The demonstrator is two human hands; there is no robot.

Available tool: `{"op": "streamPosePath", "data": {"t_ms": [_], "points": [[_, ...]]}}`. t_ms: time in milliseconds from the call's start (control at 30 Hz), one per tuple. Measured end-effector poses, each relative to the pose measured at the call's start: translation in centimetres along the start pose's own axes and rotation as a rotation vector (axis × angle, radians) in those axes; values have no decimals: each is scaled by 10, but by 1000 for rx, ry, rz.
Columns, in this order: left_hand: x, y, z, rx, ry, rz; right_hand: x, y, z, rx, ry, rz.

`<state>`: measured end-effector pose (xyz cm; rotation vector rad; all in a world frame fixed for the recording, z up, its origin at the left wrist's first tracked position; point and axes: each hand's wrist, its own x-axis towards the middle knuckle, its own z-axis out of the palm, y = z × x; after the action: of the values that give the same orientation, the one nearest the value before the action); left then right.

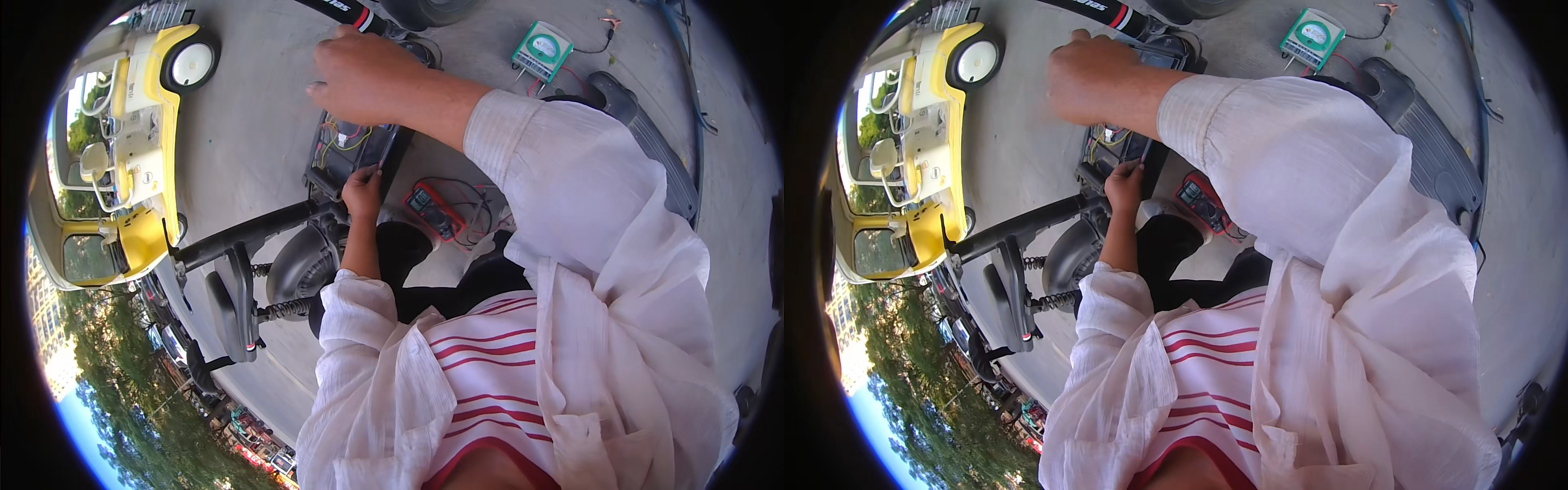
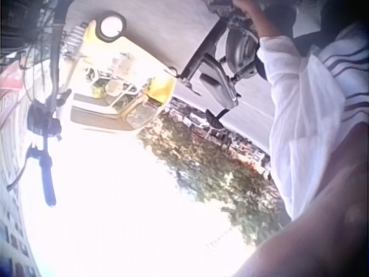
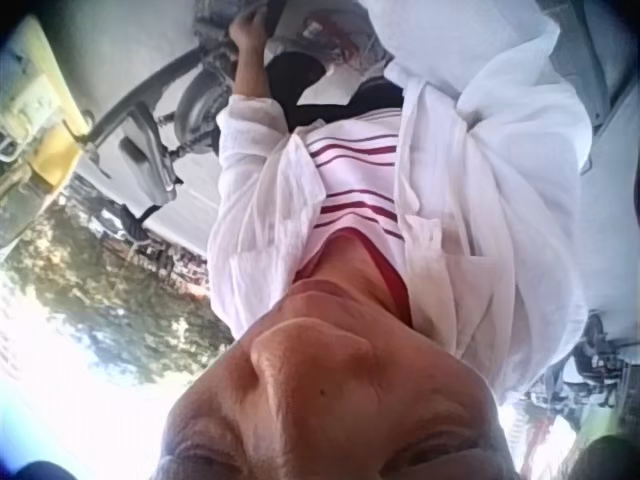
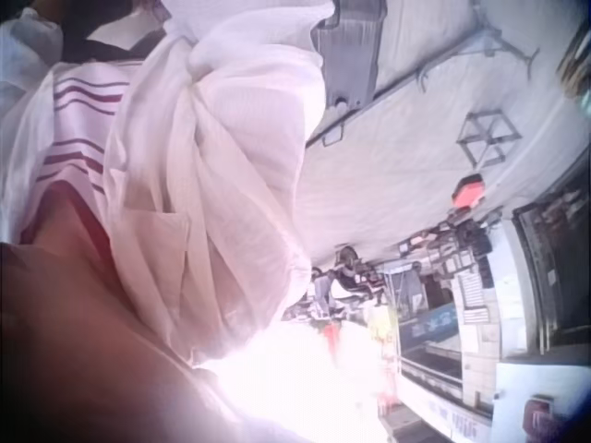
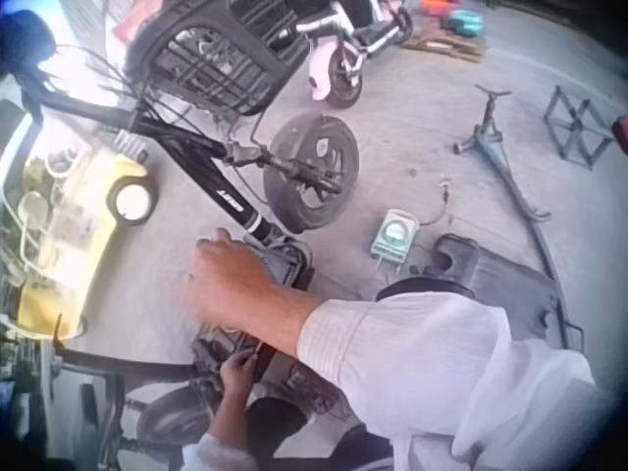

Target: The person tests an electric scooter battery using a battery tester and a multimeter. They connect the tester leads to the battery terminals, observe the gauge, and then place the cover back on the battery compartment.

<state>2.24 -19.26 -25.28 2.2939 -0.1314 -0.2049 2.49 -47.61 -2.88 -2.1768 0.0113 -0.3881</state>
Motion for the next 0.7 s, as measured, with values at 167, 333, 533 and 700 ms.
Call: {"op": "streamPosePath", "data": {"t_ms": [167, 333, 533, 700], "points": [[1, 22, 1, 210, 34, -23, 7, 9, -1, -76, -6, 18], [1, 43, 7, 510, 65, 82, 16, 18, 5, -72, 15, 7], [12, 44, 7, 567, -48, -167, 12, 12, -12, -78, -36, 45], [16, 39, 9, 304, -77, -384, 15, 17, -7, -125, 3, 53]]}}
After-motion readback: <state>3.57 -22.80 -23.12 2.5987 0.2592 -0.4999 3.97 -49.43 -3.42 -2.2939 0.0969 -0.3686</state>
